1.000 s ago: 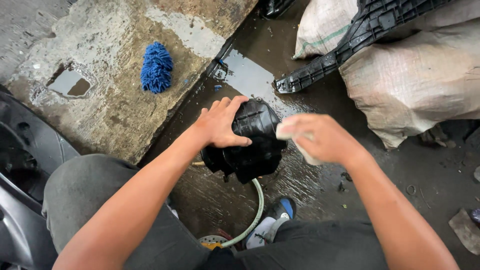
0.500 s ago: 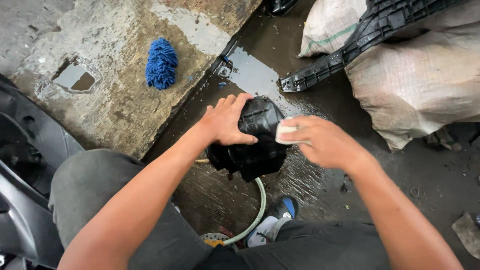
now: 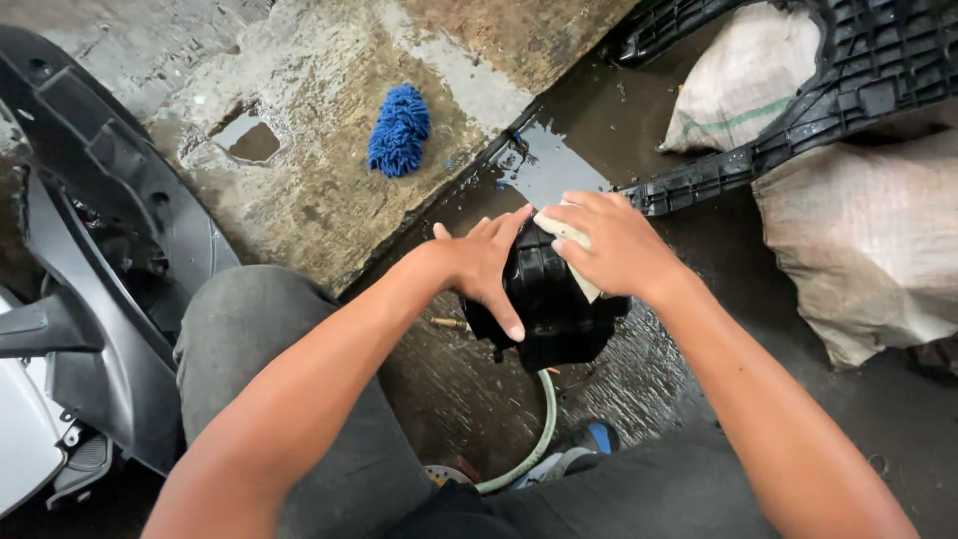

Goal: The person sits on the ground and scrubs a black motorcycle part with a white cloth. They rotate the part to clean different sides and crevices, occasionally dipping the cloth into a bucket of water.

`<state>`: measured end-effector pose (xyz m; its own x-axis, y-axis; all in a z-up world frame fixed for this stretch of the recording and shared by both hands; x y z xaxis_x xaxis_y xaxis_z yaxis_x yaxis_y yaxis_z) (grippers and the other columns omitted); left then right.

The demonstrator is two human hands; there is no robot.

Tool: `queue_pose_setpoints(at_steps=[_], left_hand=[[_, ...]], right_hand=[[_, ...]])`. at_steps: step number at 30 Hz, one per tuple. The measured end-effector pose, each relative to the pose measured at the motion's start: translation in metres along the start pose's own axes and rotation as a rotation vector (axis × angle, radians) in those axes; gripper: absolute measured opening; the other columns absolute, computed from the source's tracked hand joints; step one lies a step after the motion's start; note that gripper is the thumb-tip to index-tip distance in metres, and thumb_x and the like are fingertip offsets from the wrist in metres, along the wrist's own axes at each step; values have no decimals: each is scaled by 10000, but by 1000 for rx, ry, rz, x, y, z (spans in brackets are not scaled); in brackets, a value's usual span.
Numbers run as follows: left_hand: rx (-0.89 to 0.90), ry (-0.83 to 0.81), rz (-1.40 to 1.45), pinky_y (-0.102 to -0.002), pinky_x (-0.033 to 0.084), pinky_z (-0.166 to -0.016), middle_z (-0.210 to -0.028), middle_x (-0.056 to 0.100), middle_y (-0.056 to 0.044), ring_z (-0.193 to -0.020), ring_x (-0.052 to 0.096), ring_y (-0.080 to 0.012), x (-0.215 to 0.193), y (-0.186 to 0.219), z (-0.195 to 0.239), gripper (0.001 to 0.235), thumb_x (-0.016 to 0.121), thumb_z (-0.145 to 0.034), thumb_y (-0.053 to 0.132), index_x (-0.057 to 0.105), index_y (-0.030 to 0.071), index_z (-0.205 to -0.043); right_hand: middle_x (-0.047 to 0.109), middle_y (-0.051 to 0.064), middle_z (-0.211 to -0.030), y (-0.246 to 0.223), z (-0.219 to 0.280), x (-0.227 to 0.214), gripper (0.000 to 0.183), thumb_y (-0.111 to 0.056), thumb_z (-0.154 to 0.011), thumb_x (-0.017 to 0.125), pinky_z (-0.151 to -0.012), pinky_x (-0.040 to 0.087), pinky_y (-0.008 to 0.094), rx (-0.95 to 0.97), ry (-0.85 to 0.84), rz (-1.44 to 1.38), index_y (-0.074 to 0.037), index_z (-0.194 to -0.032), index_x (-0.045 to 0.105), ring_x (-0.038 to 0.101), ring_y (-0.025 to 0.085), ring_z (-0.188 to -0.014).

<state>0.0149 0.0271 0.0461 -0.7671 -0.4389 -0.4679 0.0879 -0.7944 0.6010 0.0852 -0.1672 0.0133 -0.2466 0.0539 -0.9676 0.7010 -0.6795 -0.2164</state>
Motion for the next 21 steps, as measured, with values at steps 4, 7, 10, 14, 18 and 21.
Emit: queue_pose_setpoints(at_steps=[4, 7, 10, 14, 18, 21], left_hand=[[-15, -16, -9, -849, -55, -1093, -1712, 89, -155, -1581, 93, -346, 13, -11, -1, 1603, 885, -485, 626, -142, 142, -1617], [-4, 69, -199, -853, -36, -1098, -1676, 245, -115, -1549, 241, -290, 19, -17, -1, 1480, 812, -551, 728, 7, 90, -1616], [33, 102, -279, -832, 46, -1125, -1692, 211, -122, -1491, 366, -306, 29, -19, -4, 1519, 689, -547, 849, -28, 44, -1617], [75, 228, -310, -727, 244, -1122, -1612, 361, -126, -1313, 569, -338, 40, -33, -25, 1536, 591, -531, 944, 17, 11, -1607], [64, 274, -309, -638, 488, -983, -1412, 598, -121, -1168, 664, -394, 46, -39, -28, 1564, 591, -460, 951, 52, 41, -1613], [58, 269, -306, -552, 536, -947, -1255, 684, -178, -1171, 669, -396, 42, -31, -17, 1528, 582, -484, 940, 81, 39, -1613]], right_hand=[[636, 69, -1385, 4, 7, 6, 440, -385, -966, 581, -1144, 337, 402, -61, 80, -46, -309, -1398, 611, 526, 221, -1387], [624, 5, -1393, 8, 13, 9, 395, -409, -982, 555, -1141, 297, 359, -36, 85, -114, -316, -1358, 632, 494, 160, -1407], [639, 4, -1360, 6, 19, 9, 372, -362, -958, 580, -1108, 331, 375, -85, 161, -101, -308, -1317, 659, 525, 174, -1372], [659, -70, -1298, -1, 17, 10, 318, -357, -937, 608, -1018, 419, 374, -101, 302, -36, -354, -1240, 703, 571, 173, -1247], [676, -102, -1230, -13, 22, 0, 269, -343, -955, 602, -864, 517, 383, -133, 362, 100, -369, -1184, 742, 607, 220, -1095], [672, -76, -1204, -37, 32, -15, 256, -309, -1003, 526, -779, 508, 362, -171, 374, 283, -328, -1171, 719, 602, 219, -1058]])
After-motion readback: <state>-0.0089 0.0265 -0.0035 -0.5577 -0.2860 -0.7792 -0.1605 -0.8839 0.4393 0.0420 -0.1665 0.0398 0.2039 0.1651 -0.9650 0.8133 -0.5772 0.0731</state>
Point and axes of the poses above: each hand's wrist, its own z-axis away from the middle knuckle, its own x-axis out of the palm, y = z × x, the point moved 4 cm from there along -z, towards the middle knuckle
